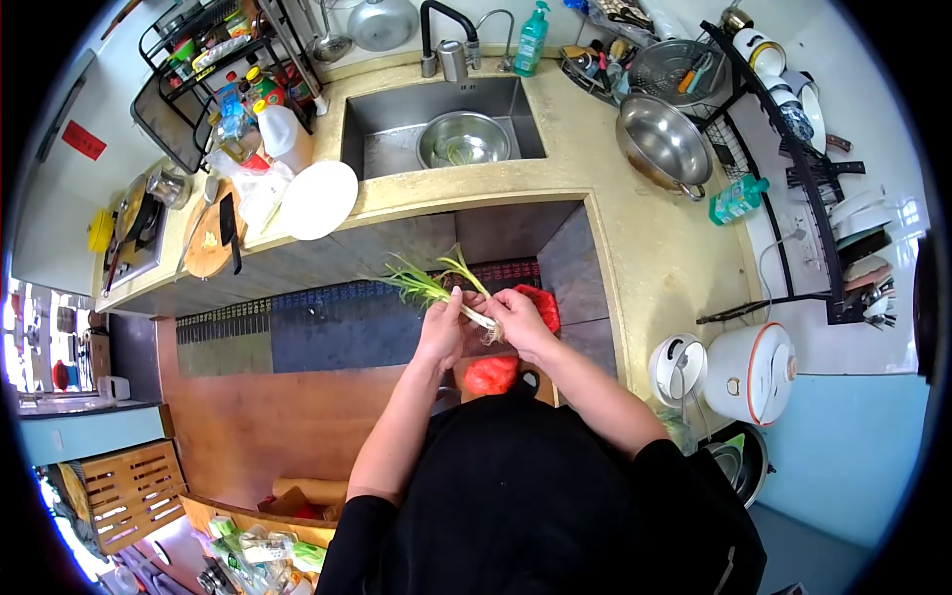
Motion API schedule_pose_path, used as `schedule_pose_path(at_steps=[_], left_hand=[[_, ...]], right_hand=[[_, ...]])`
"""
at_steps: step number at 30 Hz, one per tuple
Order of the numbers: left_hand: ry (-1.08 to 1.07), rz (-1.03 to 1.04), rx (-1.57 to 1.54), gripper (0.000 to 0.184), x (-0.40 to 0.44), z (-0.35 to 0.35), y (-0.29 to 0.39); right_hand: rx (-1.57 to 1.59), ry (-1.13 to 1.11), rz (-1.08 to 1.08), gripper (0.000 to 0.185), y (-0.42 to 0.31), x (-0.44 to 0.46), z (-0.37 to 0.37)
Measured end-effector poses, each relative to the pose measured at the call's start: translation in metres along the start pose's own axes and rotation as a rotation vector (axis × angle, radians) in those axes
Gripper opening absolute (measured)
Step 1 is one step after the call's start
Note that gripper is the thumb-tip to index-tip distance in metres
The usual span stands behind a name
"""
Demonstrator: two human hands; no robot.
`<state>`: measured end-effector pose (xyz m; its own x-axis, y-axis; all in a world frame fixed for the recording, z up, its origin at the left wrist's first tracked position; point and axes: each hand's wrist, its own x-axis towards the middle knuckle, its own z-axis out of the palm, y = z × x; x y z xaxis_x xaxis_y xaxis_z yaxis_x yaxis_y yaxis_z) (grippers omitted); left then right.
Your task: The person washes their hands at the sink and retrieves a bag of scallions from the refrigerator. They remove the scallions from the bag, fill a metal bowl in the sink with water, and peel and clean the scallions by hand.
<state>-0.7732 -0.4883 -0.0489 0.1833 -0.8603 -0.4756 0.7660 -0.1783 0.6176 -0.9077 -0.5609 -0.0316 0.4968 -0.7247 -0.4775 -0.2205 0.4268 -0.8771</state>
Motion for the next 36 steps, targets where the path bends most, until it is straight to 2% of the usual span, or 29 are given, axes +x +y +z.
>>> schedule_pose_path(at_steps=[1, 5, 7, 12, 17, 21, 26, 30, 36], left_hand=[[0.024, -0.003, -0.020, 0.034, 0.000, 0.002, -0.002], [0.131, 0.062, -0.236, 0.029, 0.003, 0.002, -0.017], [0.187, 0.093, -0.333, 0.025, 0.002, -0.002, -0.020], [0.288, 0.139, -0.515, 0.029, 0.004, -0.047, -0.014], [0.537, 0.193, -0.352, 0.021, -0.007, -0.058, 0.008], [0.356, 0.186, -0.083, 0.018, -0.008, -0.017, -0.003], [0.272, 0.137, -0.003, 0.012, 0.002, 0.028, -0.022], [0.102, 0.077, -0.077, 0.016, -0.008, 0.054, -0.015], [-0.030, -0.002, -0.037, 0.013, -0.002, 0.044, -0.021]], right_hand=[[0.132, -0.007, 0.025, 0.016, 0.018, 0.009, -0.003], [0.322, 0.221, 0.035, 0.014, 0.020, 0.005, -0.008], [0.380, 0.256, 0.029, 0.014, 0.025, 0.010, -0.023], [0.507, 0.297, -0.015, 0.010, 0.021, 0.015, -0.059], [0.390, 0.258, -0.098, 0.011, 0.008, 0.005, -0.068], [0.351, 0.179, -0.130, 0.012, 0.011, -0.002, -0.052], [0.350, 0.132, -0.115, 0.012, 0.008, -0.014, -0.030], [0.422, 0.073, -0.070, 0.011, 0.008, -0.020, -0.020], [0.426, 0.022, -0.024, 0.012, 0.009, -0.027, -0.016]])
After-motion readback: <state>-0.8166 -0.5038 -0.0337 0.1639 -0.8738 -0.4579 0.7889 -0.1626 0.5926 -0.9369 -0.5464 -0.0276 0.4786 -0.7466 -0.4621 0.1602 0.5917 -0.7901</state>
